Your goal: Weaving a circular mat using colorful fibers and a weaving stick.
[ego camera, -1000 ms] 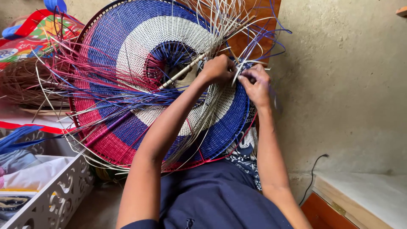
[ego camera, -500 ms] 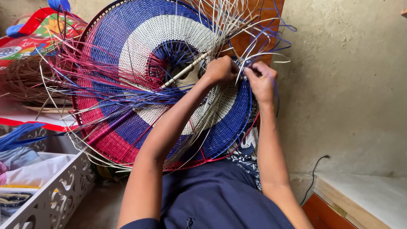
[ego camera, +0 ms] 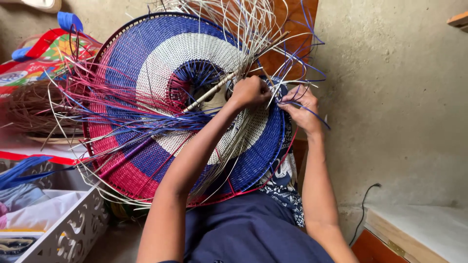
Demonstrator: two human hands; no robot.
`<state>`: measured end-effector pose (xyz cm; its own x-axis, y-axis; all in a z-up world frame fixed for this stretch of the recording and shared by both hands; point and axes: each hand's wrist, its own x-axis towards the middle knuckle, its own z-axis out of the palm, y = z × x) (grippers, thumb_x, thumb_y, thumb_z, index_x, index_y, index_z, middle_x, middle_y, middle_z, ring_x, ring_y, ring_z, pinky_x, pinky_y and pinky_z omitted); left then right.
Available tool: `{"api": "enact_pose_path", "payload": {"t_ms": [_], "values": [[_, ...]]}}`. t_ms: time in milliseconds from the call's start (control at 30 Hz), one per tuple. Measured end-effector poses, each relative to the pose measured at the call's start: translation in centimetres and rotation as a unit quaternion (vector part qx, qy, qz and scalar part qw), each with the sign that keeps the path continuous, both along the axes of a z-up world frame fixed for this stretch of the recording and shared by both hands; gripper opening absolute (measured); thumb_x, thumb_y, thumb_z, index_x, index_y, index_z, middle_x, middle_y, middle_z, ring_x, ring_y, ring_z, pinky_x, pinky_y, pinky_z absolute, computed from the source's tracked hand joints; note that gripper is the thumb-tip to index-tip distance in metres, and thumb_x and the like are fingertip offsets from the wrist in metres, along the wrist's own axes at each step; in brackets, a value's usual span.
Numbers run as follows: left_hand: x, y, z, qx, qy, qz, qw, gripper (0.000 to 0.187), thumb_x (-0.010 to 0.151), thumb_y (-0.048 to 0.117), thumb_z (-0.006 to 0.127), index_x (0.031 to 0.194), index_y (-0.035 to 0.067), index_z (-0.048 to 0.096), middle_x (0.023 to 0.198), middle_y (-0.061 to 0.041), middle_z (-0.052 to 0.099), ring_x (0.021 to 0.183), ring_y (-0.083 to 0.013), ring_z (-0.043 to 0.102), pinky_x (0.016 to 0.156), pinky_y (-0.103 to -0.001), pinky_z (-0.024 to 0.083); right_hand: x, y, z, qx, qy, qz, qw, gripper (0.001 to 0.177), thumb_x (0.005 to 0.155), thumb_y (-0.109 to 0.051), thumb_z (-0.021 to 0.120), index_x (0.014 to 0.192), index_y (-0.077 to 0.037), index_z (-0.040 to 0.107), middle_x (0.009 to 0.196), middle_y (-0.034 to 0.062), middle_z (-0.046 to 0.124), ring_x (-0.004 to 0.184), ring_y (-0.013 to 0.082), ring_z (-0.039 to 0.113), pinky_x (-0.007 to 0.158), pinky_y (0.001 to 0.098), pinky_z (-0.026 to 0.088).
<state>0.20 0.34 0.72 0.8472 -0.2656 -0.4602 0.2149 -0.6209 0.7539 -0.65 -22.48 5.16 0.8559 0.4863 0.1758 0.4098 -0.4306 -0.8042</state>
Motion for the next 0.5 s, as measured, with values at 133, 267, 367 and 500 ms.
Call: {"api": "enact_pose_path", "payload": {"t_ms": [133,267,367,500], "values": [[-0.5,-0.8,-1.3,0.017,0.009,-0.03,0.999,0.028,0.08,0.052,0.069,0.1,0.036,0.081,0.106,-0.01,0.079,0.108,-0.0404,0.072,0.098,-0.053,0.057,-1.1,0.7,0.2,-0.006,-0.003,-0.017,1.0,0.014,0.087,-0.014,0.088,0.09,-0.007,0.076,0.091,0.0127,0.069,0.087,0.0306,0.063,0.083,0.0402,0.049],[-1.3,-1.4,-0.3,0.039,0.013,-0.034,0.999,0.032,0.081,0.053,0.071,0.105,0.034,0.081,0.108,-0.01,0.079,0.109,-0.0388,0.073,0.098,-0.052,0.057,-3.0,1.3,0.8,0.008,-0.028,-0.018,0.999,0.014,0.088,-0.013,0.086,0.09,-0.007,0.074,0.092,0.0117,0.069,0.089,0.0308,0.064,0.085,0.0414,0.049],[-1.7,-1.6,-0.6,0.062,0.028,-0.05,0.996,0.028,0.079,0.048,0.069,0.101,0.035,0.081,0.107,-0.006,0.079,0.109,-0.0357,0.073,0.097,-0.051,0.059,-4.5,1.7,1.5,0.003,-0.04,-0.011,0.999,0.015,0.086,-0.01,0.085,0.087,-0.004,0.071,0.09,0.0145,0.068,0.086,0.0351,0.064,0.083,0.045,0.05],[-1.9,-3.0,-2.9,0.064,0.045,-0.061,0.995,0.035,0.078,0.049,0.069,0.105,0.031,0.08,0.112,-0.009,0.078,0.111,-0.0354,0.073,0.099,-0.05,0.059,-6.9,0.8,1.5,-0.039,-0.065,0.018,0.997,0.013,0.08,-0.011,0.086,0.086,-0.01,0.075,0.089,0.0098,0.066,0.085,0.0315,0.061,0.082,0.0423,0.049]]}}
